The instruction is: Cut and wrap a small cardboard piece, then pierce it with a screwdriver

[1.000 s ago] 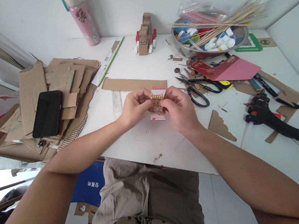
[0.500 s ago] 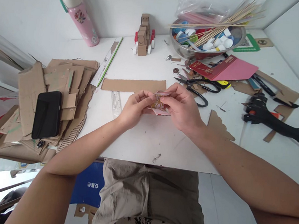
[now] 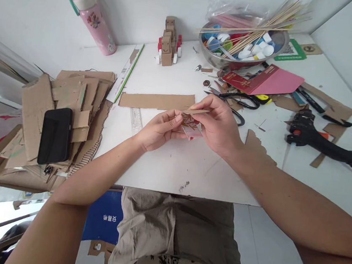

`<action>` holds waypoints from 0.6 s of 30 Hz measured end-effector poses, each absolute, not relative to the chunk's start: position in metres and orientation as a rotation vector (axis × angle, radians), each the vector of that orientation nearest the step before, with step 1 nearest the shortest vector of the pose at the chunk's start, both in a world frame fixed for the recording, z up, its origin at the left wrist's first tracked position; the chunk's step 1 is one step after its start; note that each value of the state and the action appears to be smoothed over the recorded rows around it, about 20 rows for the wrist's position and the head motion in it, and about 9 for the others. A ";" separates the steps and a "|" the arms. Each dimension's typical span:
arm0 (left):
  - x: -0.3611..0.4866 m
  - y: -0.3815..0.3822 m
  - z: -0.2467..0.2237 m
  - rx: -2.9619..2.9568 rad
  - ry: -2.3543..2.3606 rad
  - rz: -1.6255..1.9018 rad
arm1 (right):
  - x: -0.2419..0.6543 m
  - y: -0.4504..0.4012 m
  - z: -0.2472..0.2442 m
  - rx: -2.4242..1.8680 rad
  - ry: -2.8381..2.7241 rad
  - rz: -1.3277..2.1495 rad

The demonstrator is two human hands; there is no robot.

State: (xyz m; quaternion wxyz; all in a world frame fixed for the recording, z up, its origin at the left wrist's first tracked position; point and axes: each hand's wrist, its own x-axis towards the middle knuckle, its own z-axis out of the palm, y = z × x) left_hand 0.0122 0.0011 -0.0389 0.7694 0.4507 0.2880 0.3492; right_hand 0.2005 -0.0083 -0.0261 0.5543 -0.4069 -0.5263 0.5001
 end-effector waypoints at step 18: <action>0.022 -0.002 -0.034 1.165 0.919 1.124 | 0.195 -0.013 -0.028 -0.978 -1.273 1.243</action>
